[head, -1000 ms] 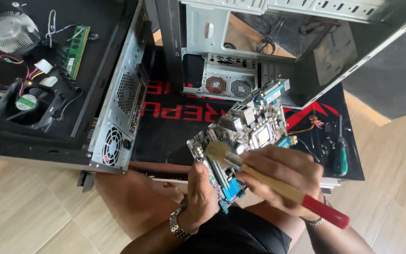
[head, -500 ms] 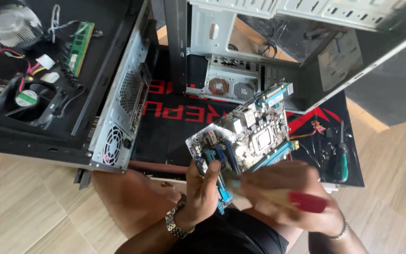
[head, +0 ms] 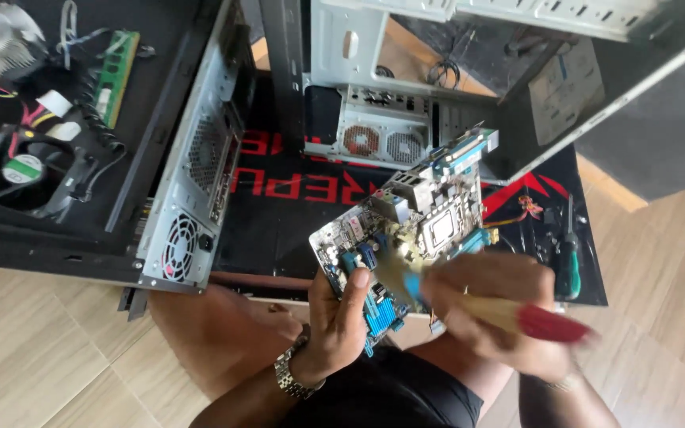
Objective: The person cleans a computer motherboard and the inside of a computer case using a brush. They also use a screwdriver to remove the power supply unit from the case and place it on the floor.
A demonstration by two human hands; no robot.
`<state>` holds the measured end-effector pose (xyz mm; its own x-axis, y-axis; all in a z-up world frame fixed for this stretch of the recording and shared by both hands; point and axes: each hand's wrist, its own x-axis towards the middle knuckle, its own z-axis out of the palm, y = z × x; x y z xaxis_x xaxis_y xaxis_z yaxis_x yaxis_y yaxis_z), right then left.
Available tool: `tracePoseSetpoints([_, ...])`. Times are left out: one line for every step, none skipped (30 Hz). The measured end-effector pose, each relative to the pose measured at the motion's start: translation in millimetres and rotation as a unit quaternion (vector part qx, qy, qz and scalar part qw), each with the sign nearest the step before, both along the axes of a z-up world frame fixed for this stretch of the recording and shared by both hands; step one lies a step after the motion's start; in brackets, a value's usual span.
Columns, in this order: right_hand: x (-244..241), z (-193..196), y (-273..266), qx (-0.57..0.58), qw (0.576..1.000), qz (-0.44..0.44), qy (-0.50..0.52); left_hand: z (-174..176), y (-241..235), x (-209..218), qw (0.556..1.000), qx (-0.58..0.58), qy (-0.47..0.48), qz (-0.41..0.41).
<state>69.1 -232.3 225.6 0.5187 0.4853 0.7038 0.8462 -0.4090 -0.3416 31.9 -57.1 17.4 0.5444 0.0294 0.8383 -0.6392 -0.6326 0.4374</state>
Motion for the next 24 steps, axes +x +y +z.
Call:
tracePoseSetpoints([-0.3,2.2,-4.5,-0.042,0.996,0.048,0.055,-1.3,0.7,0.3,0.999,0.011,0.007,0.034])
tracePoseSetpoints([-0.1,4.0,-9.5,-0.084,0.986,0.095,0.109,-3.0,0.9,1.1,0.997,0.022,0.014,0.068])
tracePoseSetpoints([-0.1,-0.6,-8.6,-0.082,0.986,0.094,0.111,0.8,-2.2,0.6,0.997,0.024,0.016,0.067])
tracePoseSetpoints([0.5,-5.8,-8.6,-0.02,0.997,0.061,0.035,4.0,-6.2,0.7,0.985,-0.146,0.083,-0.047])
tracePoseSetpoints([-0.7,-10.9,-9.9,0.042,0.998,0.022,-0.04,7.2,-11.7,-0.6,0.925,-0.309,0.15,-0.16])
tracePoseSetpoints([4.6,-20.5,-10.7,0.042,0.998,0.018,-0.036,31.1,-12.4,-1.7,0.924,-0.309,0.155,-0.163])
tracePoseSetpoints([11.7,-29.4,-10.9,0.06,0.993,0.05,-0.091,55.2,-13.1,-0.8,0.901,-0.337,0.177,-0.209])
tracePoseSetpoints([18.1,-37.7,-10.3,0.078,0.983,0.082,-0.146,79.9,-12.8,-0.3,0.873,-0.364,0.199,-0.255])
tracePoseSetpoints([12.3,-25.6,-3.3,0.079,0.982,0.085,-0.15,78.3,-13.2,0.5,0.875,-0.363,0.194,-0.254])
tracePoseSetpoints([5.9,-13.5,4.2,0.034,0.99,0.044,-0.131,77.0,-13.0,1.1,0.872,-0.363,0.22,-0.245])
tracePoseSetpoints([-1.9,-1.9,11.0,-0.013,0.994,0.003,-0.108,74.8,-13.8,-0.9,0.866,-0.366,0.249,-0.235])
tracePoseSetpoints([-2.0,8.8,12.6,-0.013,0.994,0.008,-0.109,57.6,-15.2,-2.3,0.867,-0.367,0.247,-0.231])
tracePoseSetpoints([-2.8,19.0,13.8,-0.045,0.991,0.021,-0.121,40.4,-16.4,-3.7,0.87,-0.362,0.262,-0.209])
tracePoseSetpoints([-3.2,29.0,14.3,-0.078,0.987,0.034,-0.134,22.8,-18.2,-4.6,0.873,-0.356,0.276,-0.187])
tracePoseSetpoints([-1.3,19.1,11.6,-0.077,0.988,0.032,-0.132,33.5,-16.2,-5.0,0.872,-0.356,0.279,-0.188])
tracePoseSetpoints([0.5,9.1,8.9,-0.089,0.988,-0.008,-0.126,44.1,-14.2,-5.1,0.874,-0.349,0.268,-0.206])
tracePoseSetpoints([3.2,-0.3,6.1,-0.103,0.986,-0.048,-0.121,54.7,-12.8,-3.9,0.876,-0.343,0.254,-0.224])
tracePoseSetpoints([-3.1,8.3,6.5,-0.104,0.986,-0.049,-0.121,30.7,-15.9,-7.0,0.875,-0.344,0.254,-0.225])
tracePoseSetpoints([-6.6,17.6,7.8,-0.092,0.995,-0.02,-0.019,7.1,-18.6,-7.2,0.855,-0.372,0.288,-0.219])
tracePoseSetpoints([-10.2,26.9,9.2,-0.08,0.993,0.009,0.083,-16.5,-21.4,-7.0,0.833,-0.399,0.32,-0.212])
tracePoseSetpoints([-7.3,22.1,9.5,-0.081,0.993,0.01,0.084,-27.7,-22.7,-6.4,0.832,-0.4,0.321,-0.211])
tracePoseSetpoints([-4.2,17.1,9.1,-0.08,0.996,0.004,-0.039,-39.2,-24.7,-5.4,0.854,-0.385,0.281,-0.21])
tracePoseSetpoints([-2.3,11.7,8.2,-0.079,0.984,-0.006,-0.161,-50.8,-26.5,-5.2,0.873,-0.367,0.243,-0.212])
tracePoseSetpoints([-3.5,4.6,9.6,-0.079,0.984,-0.009,-0.158,-9.1,-20.9,0.2,0.872,-0.367,0.245,-0.213])
